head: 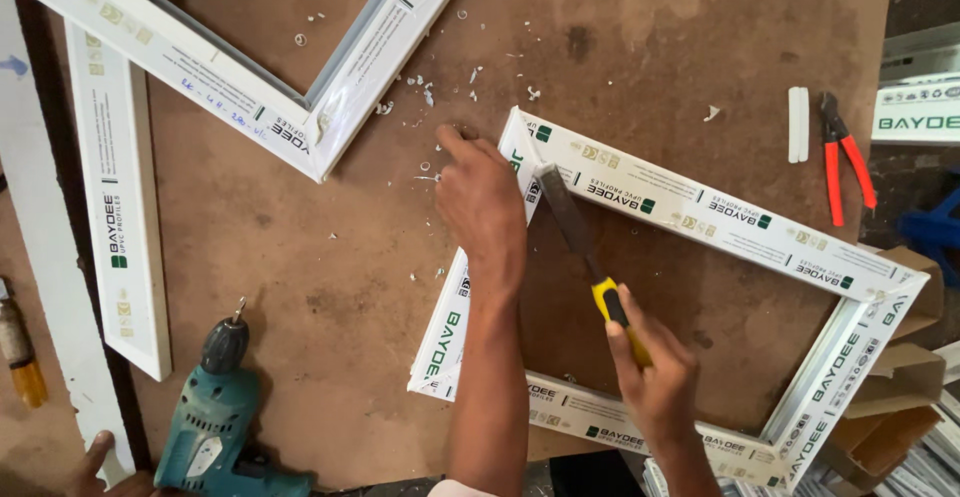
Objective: The person files the cut edges of white uPVC window frames on a workbench, using a hand file to smooth the frame corners, and repositions the frames to file different sides. Another worker handles frames at the same bench.
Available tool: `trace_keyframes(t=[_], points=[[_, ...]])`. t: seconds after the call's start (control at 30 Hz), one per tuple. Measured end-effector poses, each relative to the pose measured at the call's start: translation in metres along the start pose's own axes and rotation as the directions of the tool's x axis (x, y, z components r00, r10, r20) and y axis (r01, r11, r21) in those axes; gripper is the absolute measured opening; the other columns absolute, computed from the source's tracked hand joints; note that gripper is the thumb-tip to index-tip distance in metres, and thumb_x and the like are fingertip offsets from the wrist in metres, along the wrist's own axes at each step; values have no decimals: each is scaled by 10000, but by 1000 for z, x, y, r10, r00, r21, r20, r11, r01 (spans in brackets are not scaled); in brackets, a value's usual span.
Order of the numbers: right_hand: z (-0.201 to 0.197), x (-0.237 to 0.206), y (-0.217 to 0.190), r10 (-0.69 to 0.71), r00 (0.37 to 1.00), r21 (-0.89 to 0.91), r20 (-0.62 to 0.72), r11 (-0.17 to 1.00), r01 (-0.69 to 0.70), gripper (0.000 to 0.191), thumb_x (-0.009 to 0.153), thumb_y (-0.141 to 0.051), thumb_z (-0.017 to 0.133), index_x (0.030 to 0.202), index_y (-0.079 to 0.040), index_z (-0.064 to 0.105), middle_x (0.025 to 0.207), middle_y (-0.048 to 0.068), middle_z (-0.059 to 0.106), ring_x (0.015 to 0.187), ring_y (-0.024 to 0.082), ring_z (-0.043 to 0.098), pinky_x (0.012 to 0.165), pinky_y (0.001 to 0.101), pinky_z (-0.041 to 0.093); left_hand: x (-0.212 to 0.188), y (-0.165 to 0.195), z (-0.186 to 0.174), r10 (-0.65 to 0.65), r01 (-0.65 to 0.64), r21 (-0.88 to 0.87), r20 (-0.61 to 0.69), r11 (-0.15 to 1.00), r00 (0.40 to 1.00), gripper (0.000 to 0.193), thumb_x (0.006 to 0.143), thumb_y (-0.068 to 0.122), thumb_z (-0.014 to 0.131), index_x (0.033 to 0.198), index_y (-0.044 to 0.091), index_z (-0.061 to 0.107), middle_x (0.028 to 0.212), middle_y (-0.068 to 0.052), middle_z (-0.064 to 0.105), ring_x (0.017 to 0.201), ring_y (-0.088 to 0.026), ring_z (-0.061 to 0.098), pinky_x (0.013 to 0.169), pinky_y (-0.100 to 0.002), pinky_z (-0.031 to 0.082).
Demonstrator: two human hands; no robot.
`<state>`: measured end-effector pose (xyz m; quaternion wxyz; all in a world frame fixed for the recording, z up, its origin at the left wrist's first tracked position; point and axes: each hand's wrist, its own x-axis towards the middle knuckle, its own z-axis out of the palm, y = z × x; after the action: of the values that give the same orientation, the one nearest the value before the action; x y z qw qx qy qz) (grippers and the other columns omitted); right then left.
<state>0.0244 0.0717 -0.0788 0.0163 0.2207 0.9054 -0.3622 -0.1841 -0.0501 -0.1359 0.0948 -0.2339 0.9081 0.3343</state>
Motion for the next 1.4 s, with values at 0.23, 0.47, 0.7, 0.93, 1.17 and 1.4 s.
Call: trace_keyframes(t=[0.23, 0.47, 0.7, 0.93, 1.17, 1.4], points=[[5, -17, 4, -107, 993, -90, -45, 991, 103, 393, 984, -142, 675, 1368, -58, 664, 1076, 196, 754, 928, 267, 773, 765, 349, 597, -3, -1, 0, 38, -38, -2, -37, 999, 999, 199, 1030, 207, 461, 1119, 37, 513, 714, -282, 685, 717, -503, 677, 667, -608, 512], [6, -12, -13, -112, 994, -117, -21, 987, 109, 410, 980, -109, 664, 1382, -38, 644, 932, 172, 727, 770, 274, 747, 662, 368, 578, -6, -3, 6, 52, -49, 43, -82, 998, 995, 206, 1036, 207, 466, 1122, 23, 494, 683, -278, 675, 689, -499, 674, 644, -606, 514], [25, -3, -12, -201, 977, -112, -75, 975, 192, 400, 986, -70, 656, 1384, -29, 637, 971, 189, 716, 773, 293, 744, 660, 376, 585, -7, -7, 10, 135, -120, 94, -170, 988, 976, 309, 1019, 181, 496, 1225, -48, 470, 695, -247, 681, 678, -476, 677, 634, -593, 524], [32, 12, -14, -221, 973, -65, -64, 974, 217, 401, 995, -84, 671, 1391, -30, 632, 995, 207, 719, 776, 344, 735, 646, 387, 574, 5, -11, 12, 224, -201, 117, -237, 972, 945, 410, 926, 24, 488, 1309, -101, 413, 808, -249, 702, 773, -463, 695, 698, -587, 532], [36, 10, -14, -220, 972, -17, -83, 976, 219, 427, 996, -83, 671, 1417, -44, 615, 996, 203, 714, 821, 342, 740, 665, 385, 575, 5, -10, 10, 167, -146, 111, -210, 983, 963, 368, 979, 36, 476, 1309, -112, 408, 811, -284, 693, 799, -491, 690, 721, -590, 530], [45, 6, -18, -126, 991, -58, -35, 991, 123, 431, 981, -64, 664, 1407, -35, 605, 930, 214, 702, 727, 342, 720, 595, 409, 548, 9, -16, 16, 167, -149, 108, -185, 983, 968, 376, 950, 18, 480, 1290, -131, 420, 780, -271, 688, 769, -474, 693, 697, -579, 534]])
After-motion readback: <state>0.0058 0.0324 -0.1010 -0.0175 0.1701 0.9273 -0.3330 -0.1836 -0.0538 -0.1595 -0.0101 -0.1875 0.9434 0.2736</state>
